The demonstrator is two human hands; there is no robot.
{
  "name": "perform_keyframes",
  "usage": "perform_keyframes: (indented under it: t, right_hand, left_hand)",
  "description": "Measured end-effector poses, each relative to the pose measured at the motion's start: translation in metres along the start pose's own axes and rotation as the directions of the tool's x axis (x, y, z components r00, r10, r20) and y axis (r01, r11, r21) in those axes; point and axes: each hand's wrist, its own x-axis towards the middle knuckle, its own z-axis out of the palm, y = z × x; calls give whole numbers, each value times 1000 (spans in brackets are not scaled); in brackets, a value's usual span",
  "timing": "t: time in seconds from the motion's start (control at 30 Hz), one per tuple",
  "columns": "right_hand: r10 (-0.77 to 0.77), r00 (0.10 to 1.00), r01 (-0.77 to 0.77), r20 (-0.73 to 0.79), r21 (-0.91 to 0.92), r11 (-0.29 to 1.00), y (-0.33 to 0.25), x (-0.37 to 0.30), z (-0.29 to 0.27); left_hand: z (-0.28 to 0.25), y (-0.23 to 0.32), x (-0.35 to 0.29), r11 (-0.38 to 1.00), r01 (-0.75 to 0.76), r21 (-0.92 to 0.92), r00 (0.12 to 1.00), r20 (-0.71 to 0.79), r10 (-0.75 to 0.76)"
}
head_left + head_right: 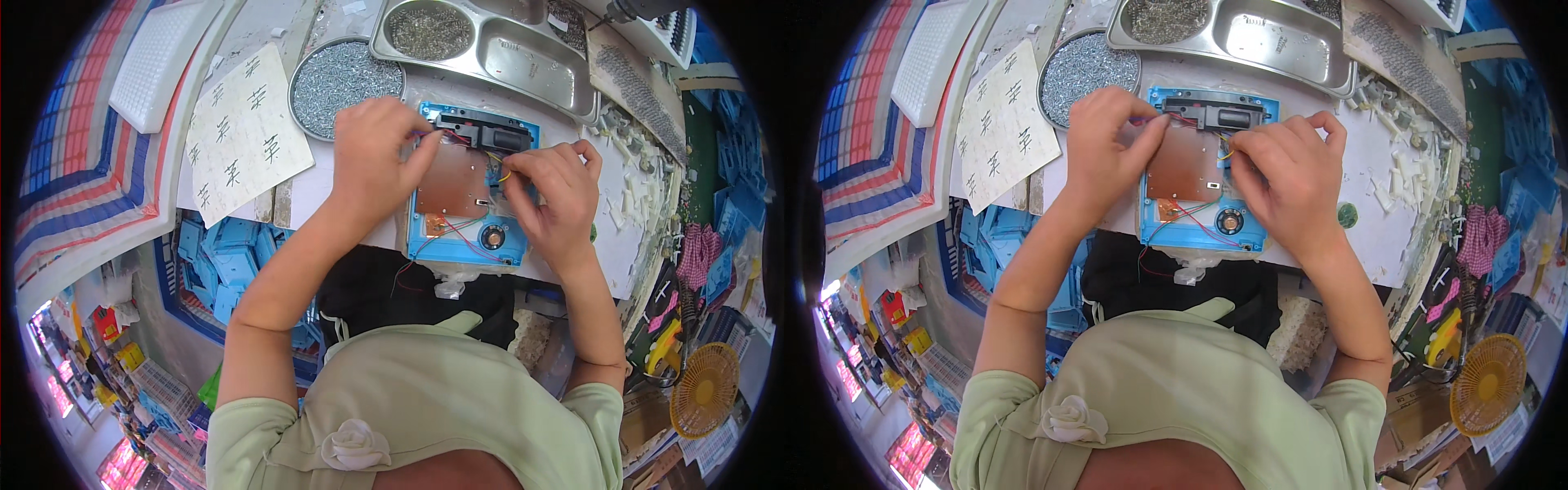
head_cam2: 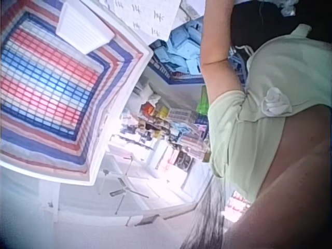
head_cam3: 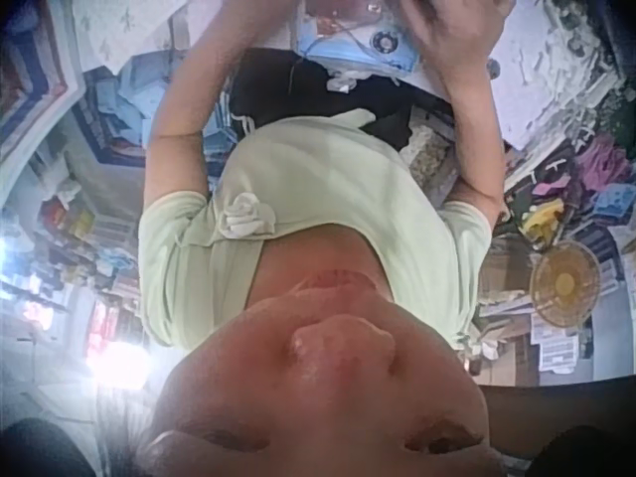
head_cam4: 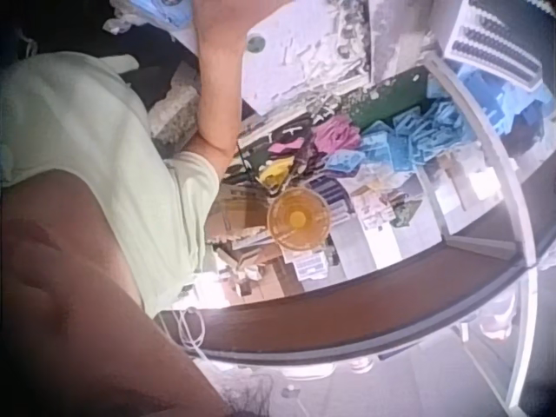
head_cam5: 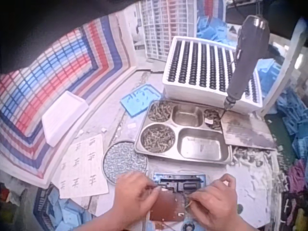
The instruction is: Assemble a light blue electronic device by installing a circuit board and various internal components before securing the casing.
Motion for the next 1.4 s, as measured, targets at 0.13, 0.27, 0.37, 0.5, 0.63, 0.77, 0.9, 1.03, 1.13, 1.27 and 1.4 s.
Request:
perform_keyframes:
  t: [0.13, 0.27, 0.37, 0.5, 0.63, 0.77, 0.9, 1.03, 1.13, 1.27, 1.4]
  right_hand:
    - [88, 996, -84, -33, 97, 992, -1, -8, 0]
    - [169, 984, -147, -61, 274, 951, -1, -10, 0]
    - [199, 978, -169, -64, 324, 931, 2, -13, 0]
    - [169, 983, -144, -76, 262, 954, 6, -12, -5]
    - [189, 981, -177, -35, 229, 957, 15, -24, -13]
    - [456, 854, -422, -252, 178, 889, 26, -82, -74]
    - [805, 273, -598, -527, 563, 571, 53, -224, -172]
    - [956, 45, -287, -289, 913, 290, 64, -302, -214]
    - [893, 11, -382, -449, 824, 419, 82, -320, -229]
    - [758, 9, -684, -652, 549, 480, 85, -298, -237]
    - [578, 95, -851, -810, 235, 469, 36, -302, -234]
  left_hand:
    - [4, 44, -7, 993, -59, -98, 937, -348, 21]
    - [3, 78, -2, 913, -130, -385, 989, -116, 92]
    - [20, 69, 4, 934, -11, -357, 1000, 13, 17]
    - [21, 59, 6, 896, 42, -443, 997, 81, -7]
    - [23, 56, 13, 893, -13, -451, 995, 85, 57]
    - [17, 63, 15, 942, -72, -329, 994, 56, 96]
    - [20, 62, 15, 934, -83, -348, 994, 37, 102]
    - [25, 62, 18, 951, -222, -213, 973, 13, 230]
    - [25, 67, 20, 956, -272, -109, 960, 41, 278]
    - [27, 71, 22, 959, -284, -26, 957, 52, 285]
    - [31, 72, 22, 969, -246, -38, 967, 64, 248]
